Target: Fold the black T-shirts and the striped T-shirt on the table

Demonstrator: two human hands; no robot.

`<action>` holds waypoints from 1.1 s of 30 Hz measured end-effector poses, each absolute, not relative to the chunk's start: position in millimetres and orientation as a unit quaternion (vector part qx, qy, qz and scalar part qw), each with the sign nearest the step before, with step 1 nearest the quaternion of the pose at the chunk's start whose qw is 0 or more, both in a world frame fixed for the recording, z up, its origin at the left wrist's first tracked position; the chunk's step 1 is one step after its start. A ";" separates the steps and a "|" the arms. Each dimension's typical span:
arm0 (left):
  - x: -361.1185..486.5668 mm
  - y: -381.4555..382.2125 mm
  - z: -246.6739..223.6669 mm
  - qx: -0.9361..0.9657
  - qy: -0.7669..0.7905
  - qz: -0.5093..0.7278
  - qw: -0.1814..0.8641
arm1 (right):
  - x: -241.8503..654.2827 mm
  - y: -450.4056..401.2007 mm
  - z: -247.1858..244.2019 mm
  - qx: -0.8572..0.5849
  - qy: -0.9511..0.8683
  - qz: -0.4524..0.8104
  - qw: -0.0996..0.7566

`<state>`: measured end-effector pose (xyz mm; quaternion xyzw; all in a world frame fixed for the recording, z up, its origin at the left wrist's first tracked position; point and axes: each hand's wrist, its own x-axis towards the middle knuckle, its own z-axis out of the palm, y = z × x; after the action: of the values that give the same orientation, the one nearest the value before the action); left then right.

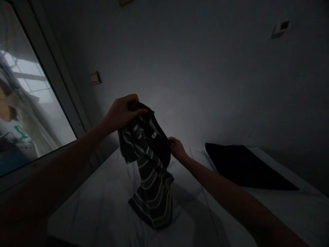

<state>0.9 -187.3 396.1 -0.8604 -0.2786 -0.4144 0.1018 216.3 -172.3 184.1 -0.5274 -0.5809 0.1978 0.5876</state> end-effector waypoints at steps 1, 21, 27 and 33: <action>-3.6 -180.3 398.2 -0.860 -0.286 -0.407 0.114 | 227.9 -165.0 190.9 -0.527 -0.562 0.180 0.612; -13.2 -91.0 405.4 -0.825 -0.297 -0.481 0.004 | 377.6 -186.3 337.7 -0.566 -0.613 -0.201 0.514; 2.2 -86.0 401.1 -0.815 -0.338 -0.450 0.136 | 378.8 -196.3 324.9 -0.515 -0.539 -0.268 0.610; -17.2 -136.2 360.1 -0.905 -0.293 -0.305 0.041 | 381.1 -271.5 289.9 -0.576 -0.612 -0.115 0.530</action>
<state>-17.2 -136.2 360.1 -0.9054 -0.2926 -0.3049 0.0410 381.1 -271.5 289.9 -0.5761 -0.6117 -0.1153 0.5297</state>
